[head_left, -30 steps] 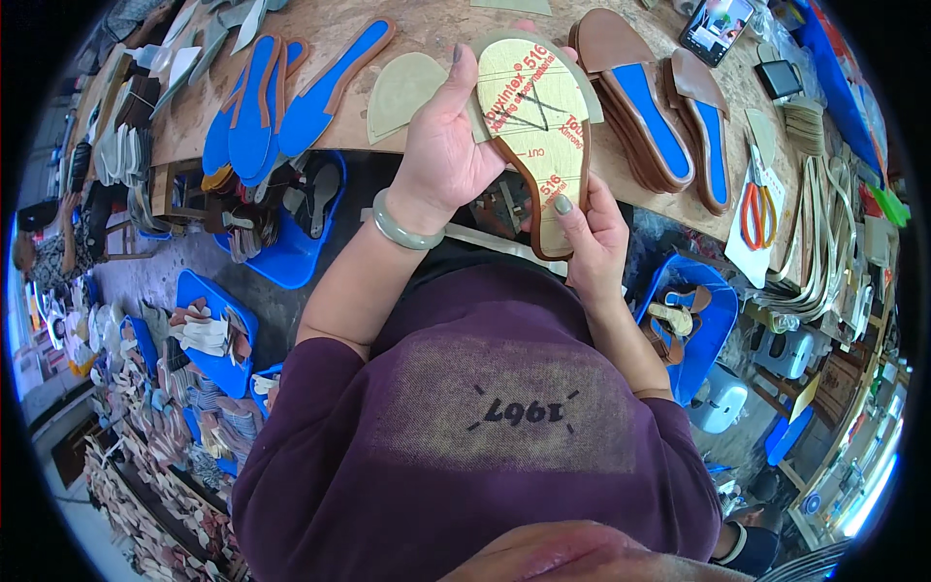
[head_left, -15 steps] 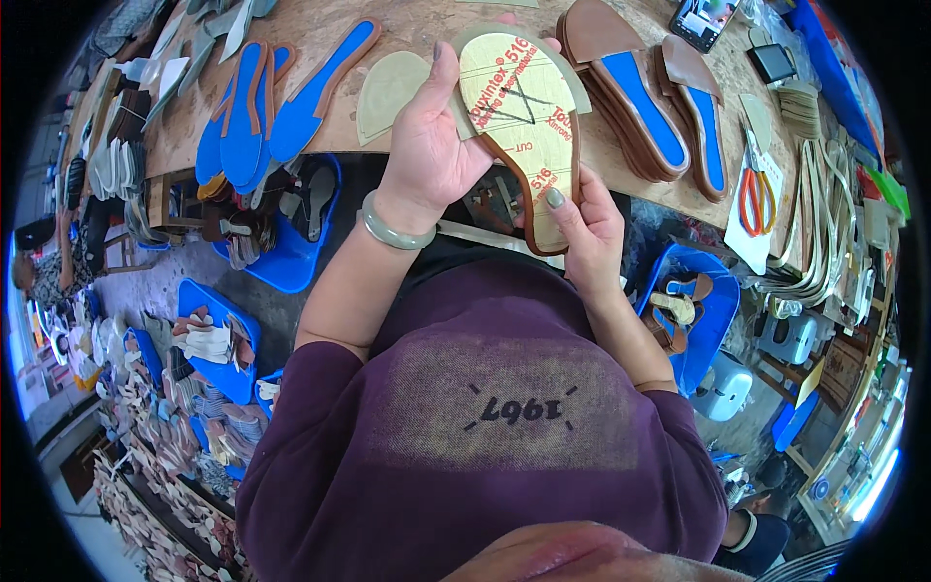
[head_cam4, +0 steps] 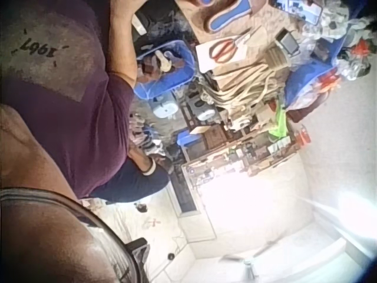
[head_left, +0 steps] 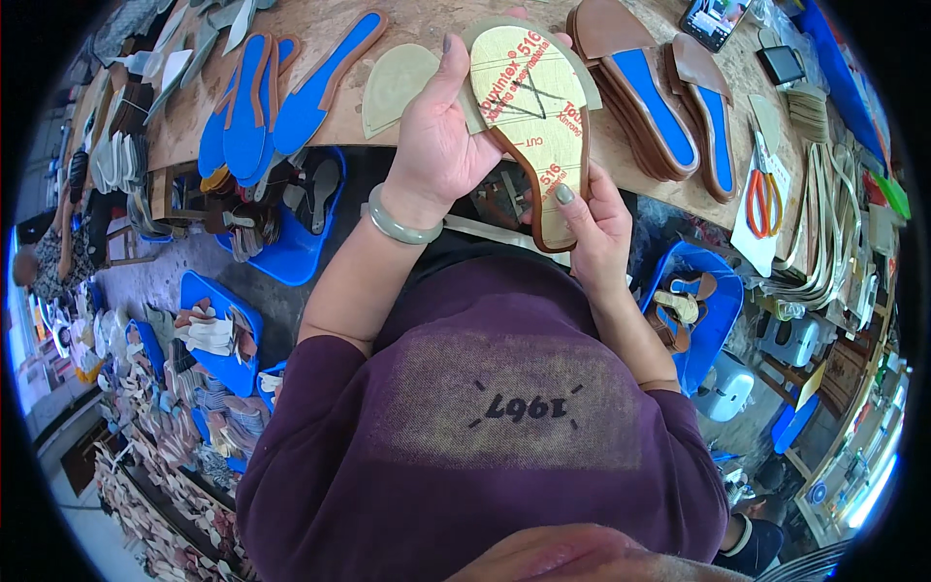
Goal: The person assembles sandals by hand at a workbench. They repeatedly pick up a beige insole and a brown-and-blue sole, align them, and press them together to form a unit. The person occasionally touches their face while working.
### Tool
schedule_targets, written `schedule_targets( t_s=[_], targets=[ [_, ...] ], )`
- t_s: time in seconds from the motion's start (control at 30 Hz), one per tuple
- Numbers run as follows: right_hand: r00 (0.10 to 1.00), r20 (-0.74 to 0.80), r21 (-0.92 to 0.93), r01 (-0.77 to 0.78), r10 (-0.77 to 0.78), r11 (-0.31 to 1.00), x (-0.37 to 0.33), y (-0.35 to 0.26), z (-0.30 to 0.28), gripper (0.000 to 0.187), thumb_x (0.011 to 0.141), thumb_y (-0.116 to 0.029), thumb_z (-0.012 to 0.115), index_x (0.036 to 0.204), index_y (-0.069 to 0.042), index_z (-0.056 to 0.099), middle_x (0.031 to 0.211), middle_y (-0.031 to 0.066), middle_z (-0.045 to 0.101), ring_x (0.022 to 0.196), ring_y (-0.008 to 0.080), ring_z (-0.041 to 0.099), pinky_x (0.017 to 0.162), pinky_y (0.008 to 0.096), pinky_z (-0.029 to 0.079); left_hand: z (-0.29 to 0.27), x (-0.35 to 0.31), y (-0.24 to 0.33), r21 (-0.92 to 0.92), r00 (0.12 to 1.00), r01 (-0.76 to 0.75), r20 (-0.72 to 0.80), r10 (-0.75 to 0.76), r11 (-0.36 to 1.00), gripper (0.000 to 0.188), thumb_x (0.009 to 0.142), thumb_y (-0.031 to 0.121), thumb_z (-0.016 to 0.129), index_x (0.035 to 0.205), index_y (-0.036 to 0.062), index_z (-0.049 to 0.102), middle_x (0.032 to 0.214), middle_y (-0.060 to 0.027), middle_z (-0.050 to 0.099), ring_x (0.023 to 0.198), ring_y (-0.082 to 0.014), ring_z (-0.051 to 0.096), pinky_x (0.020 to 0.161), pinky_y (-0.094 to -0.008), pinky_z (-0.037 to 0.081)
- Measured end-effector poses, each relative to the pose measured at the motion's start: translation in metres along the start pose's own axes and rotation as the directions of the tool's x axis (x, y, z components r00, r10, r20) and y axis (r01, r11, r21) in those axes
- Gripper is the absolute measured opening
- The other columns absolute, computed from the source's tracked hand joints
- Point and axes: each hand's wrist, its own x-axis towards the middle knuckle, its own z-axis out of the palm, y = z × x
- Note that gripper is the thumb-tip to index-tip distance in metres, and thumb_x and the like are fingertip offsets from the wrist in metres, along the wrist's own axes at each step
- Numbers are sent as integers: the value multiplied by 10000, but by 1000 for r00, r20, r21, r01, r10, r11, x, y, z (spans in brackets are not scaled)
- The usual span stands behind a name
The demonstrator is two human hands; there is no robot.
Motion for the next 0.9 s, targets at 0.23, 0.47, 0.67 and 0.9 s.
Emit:
schedule_targets(
  t_s=[0.23,0.47,0.67,0.9],
  targets=[
    [998,19,0,57,-57,998,0,2,-3,449,976,-144,554,1349,56,405,1065,138,645,845,182,667,745,305,565,0,-1,-1,-9,999,-10,-50,10,1000,601,1029,486,245,1432,48,328,1436,-211,406,1335,-332,415,1095,-488,374],
    [1000,0,-35,19,-19,999,-1,0,0,411,971,-116,531,1327,48,408,1056,176,653,853,209,669,765,329,555,10,0,-3,132,998,-22,-59,30,991,619,1035,470,200,1497,59,214,1508,-260,265,1379,-344,347,1131,-485,319],
    [1000,-6,-50,20,-20,999,-1,1,0,415,971,-115,533,1330,51,408,1056,173,654,850,206,670,763,327,556,2,-1,-4,28,999,-29,-23,30,999,599,1028,489,247,1420,45,340,1431,-212,411,1332,-326,421,1092,-482,379],
    [999,-28,-59,21,-23,998,-1,2,1,419,971,-114,534,1331,58,406,1037,169,658,837,205,671,757,322,557,2,-1,-3,43,1000,-23,9,22,999,622,1036,468,200,1500,55,198,1514,-264,248,1387,-350,332,1134,-486,308]
  ],
)
